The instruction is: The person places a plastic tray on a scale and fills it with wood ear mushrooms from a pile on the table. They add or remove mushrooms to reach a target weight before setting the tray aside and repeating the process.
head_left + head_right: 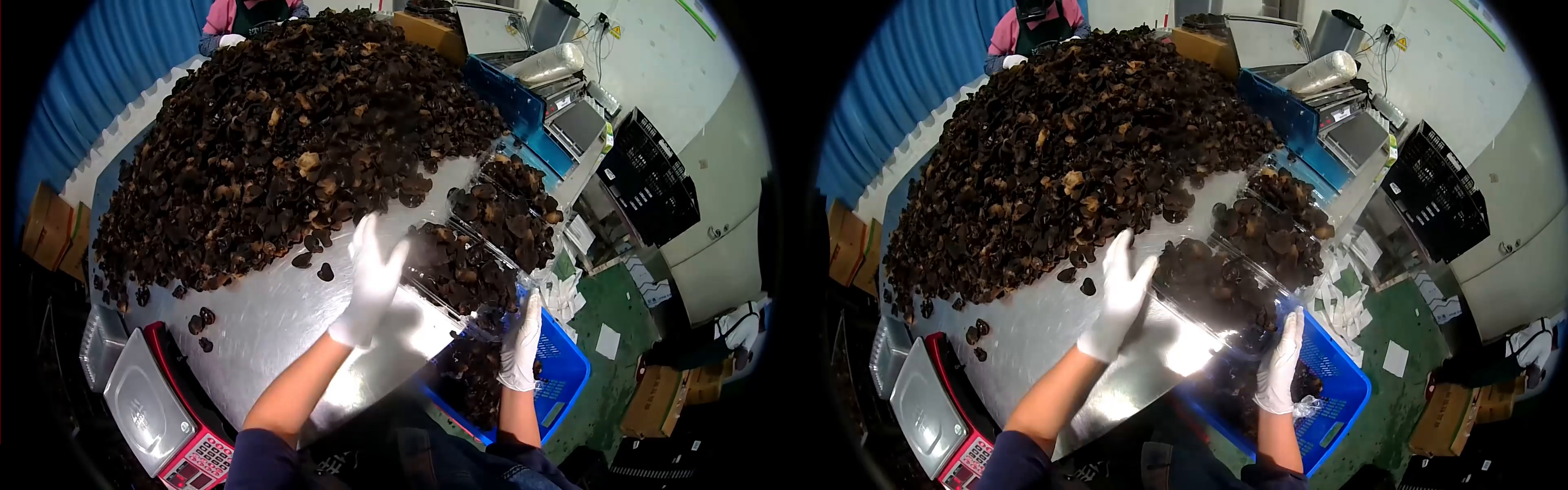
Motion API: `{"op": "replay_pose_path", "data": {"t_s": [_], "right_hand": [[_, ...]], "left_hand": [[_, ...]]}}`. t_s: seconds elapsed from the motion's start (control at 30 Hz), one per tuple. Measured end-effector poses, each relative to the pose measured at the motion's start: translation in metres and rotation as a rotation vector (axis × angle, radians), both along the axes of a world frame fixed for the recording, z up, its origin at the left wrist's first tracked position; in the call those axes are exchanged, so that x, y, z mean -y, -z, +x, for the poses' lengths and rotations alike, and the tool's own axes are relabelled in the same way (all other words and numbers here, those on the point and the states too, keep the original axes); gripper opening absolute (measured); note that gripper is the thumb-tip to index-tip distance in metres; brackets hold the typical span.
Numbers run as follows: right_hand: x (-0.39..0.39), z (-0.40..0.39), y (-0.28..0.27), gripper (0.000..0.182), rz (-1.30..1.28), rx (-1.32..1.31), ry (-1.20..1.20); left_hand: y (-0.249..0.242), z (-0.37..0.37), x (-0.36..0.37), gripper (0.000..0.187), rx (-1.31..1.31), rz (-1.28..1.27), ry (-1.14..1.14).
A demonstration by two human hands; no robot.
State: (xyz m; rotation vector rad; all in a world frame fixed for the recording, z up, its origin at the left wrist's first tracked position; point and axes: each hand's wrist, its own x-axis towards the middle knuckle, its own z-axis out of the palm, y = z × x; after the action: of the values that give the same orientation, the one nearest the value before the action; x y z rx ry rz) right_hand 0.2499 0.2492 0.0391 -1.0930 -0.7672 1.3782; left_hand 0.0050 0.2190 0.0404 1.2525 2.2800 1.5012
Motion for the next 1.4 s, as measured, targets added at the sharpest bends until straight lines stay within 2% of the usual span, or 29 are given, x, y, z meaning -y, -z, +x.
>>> {"op": "replay_pose_path", "data": {"t_s": [0.07,0.13,0.17,0.23,0.33,0.37,0.4,0.47,0.5,0.53,0.6,0.67,0.73,0.77,0.8,0.83,0.87,0.93,1.03,1.07,1.13,1.17,1.2,1.23,1.27,1.3,1.33,1.37,1.4], "right_hand": [[0.000,0.007,0.005,0.061,-0.006,-0.017,0.006],[0.002,0.011,0.004,0.060,-0.026,0.008,0.051],[0.000,0.016,0.001,0.064,-0.015,0.070,0.035],[-0.016,0.028,0.012,0.074,-0.033,0.107,0.094],[-0.054,0.041,0.011,0.080,0.032,0.182,0.103],[-0.072,0.044,0.014,0.082,0.058,0.165,0.087],[-0.091,0.045,0.016,0.084,0.086,0.147,0.069],[-0.124,0.044,0.018,0.077,0.006,0.157,0.099],[-0.127,0.037,0.003,0.075,-0.084,0.054,0.006],[-0.164,0.059,0.048,0.068,0.020,0.020,-0.117],[-0.162,0.041,0.024,0.062,0.023,-0.043,-0.056],[-0.171,0.039,0.014,0.058,0.040,-0.059,-0.071],[-0.191,0.044,0.018,0.053,0.005,-0.079,-0.052],[-0.209,0.052,0.027,0.055,0.005,-0.073,-0.084],[-0.223,0.056,0.029,0.057,0.007,-0.066,-0.115],[-0.235,0.060,0.032,0.057,0.014,-0.064,-0.118],[-0.243,0.060,0.032,0.061,0.046,-0.059,-0.155],[-0.258,0.063,0.030,0.066,0.083,-0.050,-0.192],[-0.296,0.082,0.050,0.086,0.053,0.069,-0.199],[-0.294,0.083,0.045,0.079,0.136,0.099,-0.196],[-0.300,0.099,0.047,0.074,-0.113,0.227,0.113],[-0.259,0.088,0.012,0.060,-0.045,0.212,0.077],[-0.254,0.093,0.018,0.049,0.084,0.186,0.110],[-0.226,0.083,0.001,0.044,0.305,0.298,0.106],[-0.190,0.071,-0.025,0.047,0.219,0.274,0.067],[-0.163,0.052,-0.030,0.050,0.257,0.369,0.247],[-0.139,0.037,-0.032,0.050,0.450,0.715,0.229],[-0.104,0.015,-0.030,0.050,0.602,0.740,0.166],[-0.065,-0.014,-0.038,0.051,0.567,0.716,0.077]], "left_hand": [[0.009,0.023,0.039,0.064,0.725,0.130,-0.012],[-0.033,0.041,0.072,0.045,1.384,-0.219,0.066],[-0.029,0.044,0.073,0.045,1.382,-0.221,0.064],[-0.016,0.047,0.069,0.020,1.608,-0.275,0.120],[-0.006,0.045,0.048,0.017,1.551,-0.302,0.217],[0.012,0.049,0.049,0.024,0.756,-0.193,0.627],[0.016,0.050,0.039,0.024,0.751,-0.188,0.629],[0.010,0.053,0.011,0.037,1.284,-0.223,0.546],[-0.006,0.045,-0.002,0.079,1.604,-0.498,0.342],[-0.007,0.047,-0.008,0.079,1.598,-0.490,0.346],[-0.007,0.057,-0.023,0.037,1.564,-0.335,0.487],[-0.016,0.062,-0.036,0.039,1.438,-0.476,0.401],[0.008,0.076,-0.063,0.038,1.421,-0.307,0.299],[0.008,0.076,-0.067,0.044,1.485,-0.310,0.411],[0.003,0.078,-0.083,0.057,1.600,-0.344,0.329],[0.001,0.081,-0.085,0.063,1.524,-0.332,0.353],[-0.023,0.082,-0.079,0.070,1.447,-0.321,0.375],[-0.017,0.088,-0.098,0.079,1.418,-0.225,0.365],[-0.021,0.093,-0.118,0.077,1.501,-0.282,0.298],[-0.033,0.079,-0.097,0.072,1.260,-0.258,0.661],[-0.013,0.098,-0.122,0.059,1.473,-0.141,0.351],[0.002,0.094,-0.123,0.046,1.487,-0.112,0.460],[-0.006,0.100,-0.125,0.035,1.475,-0.121,0.343],[-0.009,0.098,-0.118,0.031,1.449,-0.065,0.417],[0.029,0.100,-0.127,0.029,1.833,-0.038,0.721],[0.050,0.099,-0.139,0.038,1.242,-0.148,0.580],[-0.028,0.073,-0.082,0.056,1.062,-0.156,0.572],[-0.014,0.070,-0.085,0.076,0.865,-0.277,0.505],[-0.036,0.069,-0.068,0.086,0.751,-0.477,0.309]]}}
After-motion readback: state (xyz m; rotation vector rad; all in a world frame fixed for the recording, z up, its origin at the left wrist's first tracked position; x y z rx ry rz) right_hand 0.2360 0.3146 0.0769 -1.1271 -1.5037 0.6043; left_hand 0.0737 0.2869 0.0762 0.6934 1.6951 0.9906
